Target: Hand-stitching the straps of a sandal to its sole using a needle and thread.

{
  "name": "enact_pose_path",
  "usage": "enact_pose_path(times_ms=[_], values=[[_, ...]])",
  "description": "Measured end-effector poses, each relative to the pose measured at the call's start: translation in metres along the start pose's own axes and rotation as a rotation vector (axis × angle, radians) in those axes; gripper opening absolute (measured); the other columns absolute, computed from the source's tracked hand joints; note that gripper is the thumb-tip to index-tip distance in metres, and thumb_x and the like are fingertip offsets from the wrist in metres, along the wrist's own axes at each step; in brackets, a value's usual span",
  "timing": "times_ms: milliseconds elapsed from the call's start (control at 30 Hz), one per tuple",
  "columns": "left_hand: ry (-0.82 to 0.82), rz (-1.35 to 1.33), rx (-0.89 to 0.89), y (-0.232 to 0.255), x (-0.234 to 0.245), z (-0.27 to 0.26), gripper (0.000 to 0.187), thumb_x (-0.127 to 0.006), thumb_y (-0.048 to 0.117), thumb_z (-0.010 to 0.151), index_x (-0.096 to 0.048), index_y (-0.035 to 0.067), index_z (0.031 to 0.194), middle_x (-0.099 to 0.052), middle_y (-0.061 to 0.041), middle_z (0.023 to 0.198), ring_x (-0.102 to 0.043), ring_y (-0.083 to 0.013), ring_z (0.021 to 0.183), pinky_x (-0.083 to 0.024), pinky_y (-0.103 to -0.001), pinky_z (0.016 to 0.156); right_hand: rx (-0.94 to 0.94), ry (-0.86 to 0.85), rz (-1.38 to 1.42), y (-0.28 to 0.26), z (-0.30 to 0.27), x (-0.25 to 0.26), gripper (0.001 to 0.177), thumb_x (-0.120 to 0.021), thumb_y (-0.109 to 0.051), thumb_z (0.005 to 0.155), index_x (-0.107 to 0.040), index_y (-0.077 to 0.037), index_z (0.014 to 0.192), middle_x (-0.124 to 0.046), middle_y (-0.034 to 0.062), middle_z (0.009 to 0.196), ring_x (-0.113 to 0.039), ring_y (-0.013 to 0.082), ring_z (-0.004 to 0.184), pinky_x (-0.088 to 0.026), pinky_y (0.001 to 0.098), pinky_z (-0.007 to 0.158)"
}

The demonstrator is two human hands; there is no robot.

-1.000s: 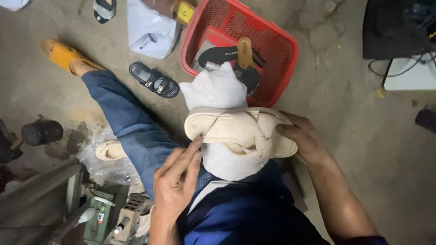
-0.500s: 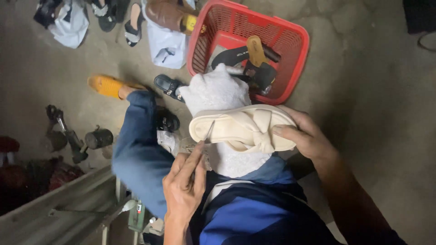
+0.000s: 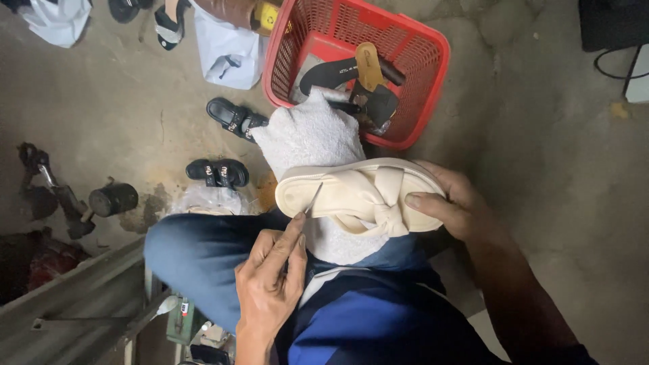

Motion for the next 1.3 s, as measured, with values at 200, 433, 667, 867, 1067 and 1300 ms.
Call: enact_pose_path(times_ms=[200,433,667,867,1067,1300], values=[[-0.012,-0.026,0.018,-0.020,0.009,0.006,0.033,-0.071,-0.002,0.086,-0.075,0.004,0.118,-0.057,0.000,0.070,-0.035,-0.0080,0.048,-0.032,-0.023,0.041,0.045,0.054,-0.225,0.015,0.014,0.007,0.059,-0.061,-0.008,0.075,-0.063,0.006,0.132,-0.074,0.0157,0.115,-0.065,0.0225,0.100,-0.050,0.0332,0.090],[0.002,-0.084,0.015,-0.040,0.010,0.005,0.035,-0.072,-0.002,0.085,-0.075,0.003,0.119,-0.061,-0.001,0.074,-0.036,-0.0074,0.049,-0.034,-0.022,0.042,0.070,0.058,-0.289,-0.002,0.012,-0.007,0.055,-0.063,-0.009,0.077,-0.063,0.010,0.129,-0.073,0.0169,0.113,-0.064,0.0225,0.095,-0.050,0.0303,0.087],[-0.011,-0.118,0.021,-0.048,0.016,0.007,0.033,-0.073,-0.002,0.084,-0.075,0.002,0.117,-0.061,-0.002,0.074,-0.038,-0.0073,0.047,-0.034,-0.022,0.040,0.080,0.070,-0.316,-0.007,0.012,-0.020,0.049,-0.063,-0.006,0.079,-0.063,0.010,0.126,-0.074,0.0186,0.101,-0.069,0.0233,0.081,-0.053,0.0300,0.074],[-0.064,-0.209,0.085,-0.068,0.035,0.001,0.036,-0.072,-0.005,0.081,-0.076,0.004,0.115,-0.063,-0.001,0.077,-0.041,-0.0071,0.049,-0.035,-0.021,0.042,-0.139,0.087,-0.591,-0.021,-0.010,-0.054,0.067,-0.077,-0.009,0.066,-0.064,-0.003,0.132,-0.080,0.0086,0.091,-0.070,0.0165,0.065,-0.056,0.0282,0.058],[-0.189,-0.353,0.261,-0.131,0.056,-0.034,0.037,-0.069,-0.002,0.081,-0.075,0.001,0.117,-0.070,-0.004,0.084,-0.045,-0.0095,0.052,-0.038,-0.023,0.047,0.172,-0.346,-0.678,-0.018,-0.006,-0.141,0.095,-0.082,-0.022,0.068,-0.032,0.000,0.146,-0.075,0.0129,0.109,-0.079,0.0245,0.084,-0.064,0.0348,0.070],[-0.173,-0.350,0.345,-0.189,0.057,-0.055,0.029,-0.067,0.001,0.085,-0.075,-0.002,0.113,-0.080,-0.012,0.100,-0.062,-0.0135,0.063,-0.052,-0.024,0.056,0.645,-0.332,-0.752,-0.007,0.013,-0.206,0.075,-0.074,-0.011,0.092,-0.030,0.016,0.146,-0.045,0.0526,0.143,-0.074,0.0507,0.116,-0.070,0.0410,0.076]])
Point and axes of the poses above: each hand's wrist, its own z-axis towards the middle knuckle, its own x-axis out of the back of the hand, y = z × x, the point moved 2 cm from there along z, towards the middle knuckle
